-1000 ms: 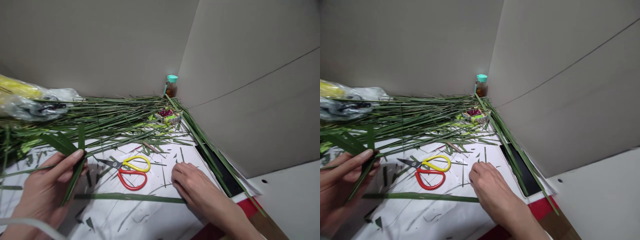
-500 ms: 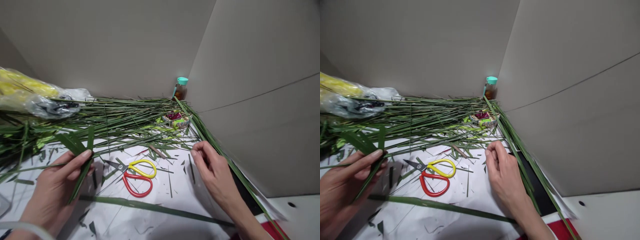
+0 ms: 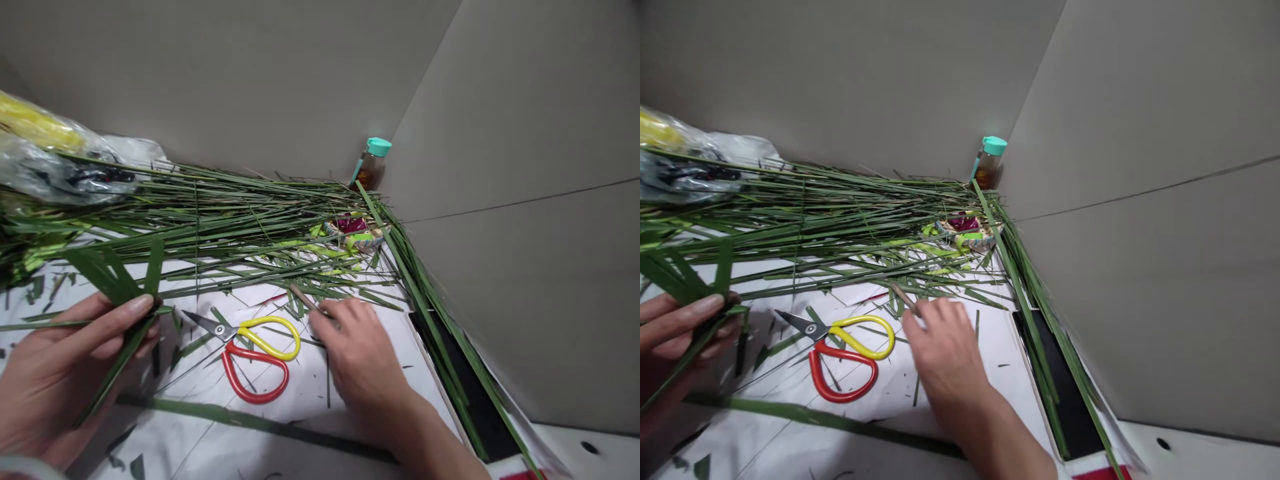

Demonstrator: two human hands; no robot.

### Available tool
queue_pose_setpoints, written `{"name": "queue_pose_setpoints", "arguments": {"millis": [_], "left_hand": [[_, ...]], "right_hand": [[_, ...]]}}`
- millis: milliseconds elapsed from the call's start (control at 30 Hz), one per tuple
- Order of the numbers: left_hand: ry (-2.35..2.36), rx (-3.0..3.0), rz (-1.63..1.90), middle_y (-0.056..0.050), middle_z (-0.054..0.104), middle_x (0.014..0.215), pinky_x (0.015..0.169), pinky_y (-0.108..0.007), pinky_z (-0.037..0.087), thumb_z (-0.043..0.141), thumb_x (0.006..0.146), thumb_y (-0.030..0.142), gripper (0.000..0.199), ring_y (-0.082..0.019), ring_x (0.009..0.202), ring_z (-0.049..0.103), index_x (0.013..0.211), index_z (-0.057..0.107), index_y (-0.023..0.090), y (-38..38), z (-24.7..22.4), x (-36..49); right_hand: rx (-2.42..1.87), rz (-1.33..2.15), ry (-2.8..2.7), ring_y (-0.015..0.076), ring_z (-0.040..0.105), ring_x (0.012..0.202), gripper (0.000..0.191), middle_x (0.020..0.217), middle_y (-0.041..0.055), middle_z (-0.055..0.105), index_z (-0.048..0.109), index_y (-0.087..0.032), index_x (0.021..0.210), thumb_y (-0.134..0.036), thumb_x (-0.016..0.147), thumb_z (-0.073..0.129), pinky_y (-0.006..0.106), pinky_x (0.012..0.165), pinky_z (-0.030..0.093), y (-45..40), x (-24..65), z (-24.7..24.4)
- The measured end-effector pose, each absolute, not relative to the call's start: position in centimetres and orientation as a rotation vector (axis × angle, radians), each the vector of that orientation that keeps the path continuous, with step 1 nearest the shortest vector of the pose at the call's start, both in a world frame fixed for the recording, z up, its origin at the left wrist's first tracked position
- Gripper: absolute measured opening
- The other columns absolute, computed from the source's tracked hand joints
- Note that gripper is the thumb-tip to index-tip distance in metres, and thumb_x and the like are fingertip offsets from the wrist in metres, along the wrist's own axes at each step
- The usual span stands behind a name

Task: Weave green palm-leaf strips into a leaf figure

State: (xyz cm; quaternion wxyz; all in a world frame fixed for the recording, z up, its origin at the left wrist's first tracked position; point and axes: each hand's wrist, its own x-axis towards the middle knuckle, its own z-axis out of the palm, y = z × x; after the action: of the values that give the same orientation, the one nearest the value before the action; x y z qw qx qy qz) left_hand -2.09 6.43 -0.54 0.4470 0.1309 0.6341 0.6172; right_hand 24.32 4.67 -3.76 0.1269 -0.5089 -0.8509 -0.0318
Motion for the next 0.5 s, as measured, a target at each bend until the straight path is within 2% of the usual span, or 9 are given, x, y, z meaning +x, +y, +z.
{"name": "queue_pose_setpoints", "arguments": {"millis": [100, 167, 300, 400, 500], "left_hand": [[1.463, 0.344, 1.508, 0.005, 0.074, 0.062, 0.047, -0.013, 0.059, 0.073, 0.059, -0.003, 0.02, -0.01, 0.047, 0.07, 0.067, 0.07, 0.015, 6.4, -0.7, -2.2], [1.42, 0.34, 1.507, 0.007, 0.07, 0.057, 0.046, -0.012, 0.059, 0.078, 0.052, -0.002, 0.023, -0.01, 0.045, 0.069, 0.067, 0.071, 0.014, 6.4, -0.5, -2.1], [1.408, 0.331, 1.512, 0.008, 0.067, 0.049, 0.041, -0.01, 0.056, 0.078, 0.039, -0.004, 0.032, -0.011, 0.041, 0.067, 0.062, 0.069, 0.017, 6.2, 0.3, -1.9], [1.42, 0.323, 1.512, 0.008, 0.068, 0.051, 0.041, -0.011, 0.057, 0.081, 0.033, -0.002, 0.039, -0.012, 0.043, 0.069, 0.063, 0.069, 0.019, 6.0, 0.4, -2.0], [1.425, 0.303, 1.526, 0.009, 0.07, 0.058, 0.041, -0.01, 0.057, 0.086, 0.035, 0.003, 0.042, -0.01, 0.046, 0.07, 0.071, 0.072, 0.021, 5.8, 0.6, -2.5]], "right_hand": [[-1.342, -0.01, -2.621, 0.0221, 0.056, 0.094, 0.029, 0.11, 0.0044, 0.071, 0.065, -0.02, 0.114, -0.009, 0.088, 0.066, 0.033, 0.083, 0.043, 4.6, 23.7, -4.0], [-1.357, -0.023, -2.619, 0.0226, 0.055, 0.094, 0.028, 0.106, 0.0046, 0.071, 0.065, -0.019, 0.114, -0.007, 0.089, 0.065, 0.034, 0.085, 0.041, 4.7, 23.9, -4.0], [-1.39, -0.121, -2.584, 0.023, 0.051, 0.087, 0.019, 0.096, 0.0054, 0.068, 0.066, -0.019, 0.098, -0.002, 0.092, 0.059, 0.036, 0.081, 0.037, 5.0, 24.5, -4.3], [-1.389, -0.184, -2.587, 0.0232, 0.049, 0.083, 0.018, 0.092, 0.0059, 0.066, 0.065, -0.018, 0.093, -0.001, 0.09, 0.061, 0.036, 0.077, 0.035, 5.3, 24.6, -4.7], [-1.398, -0.212, -2.615, 0.0236, 0.049, 0.084, 0.022, 0.094, 0.0068, 0.065, 0.064, -0.018, 0.092, 0.003, 0.084, 0.063, 0.036, 0.075, 0.035, 5.3, 24.7, -4.6]]}}
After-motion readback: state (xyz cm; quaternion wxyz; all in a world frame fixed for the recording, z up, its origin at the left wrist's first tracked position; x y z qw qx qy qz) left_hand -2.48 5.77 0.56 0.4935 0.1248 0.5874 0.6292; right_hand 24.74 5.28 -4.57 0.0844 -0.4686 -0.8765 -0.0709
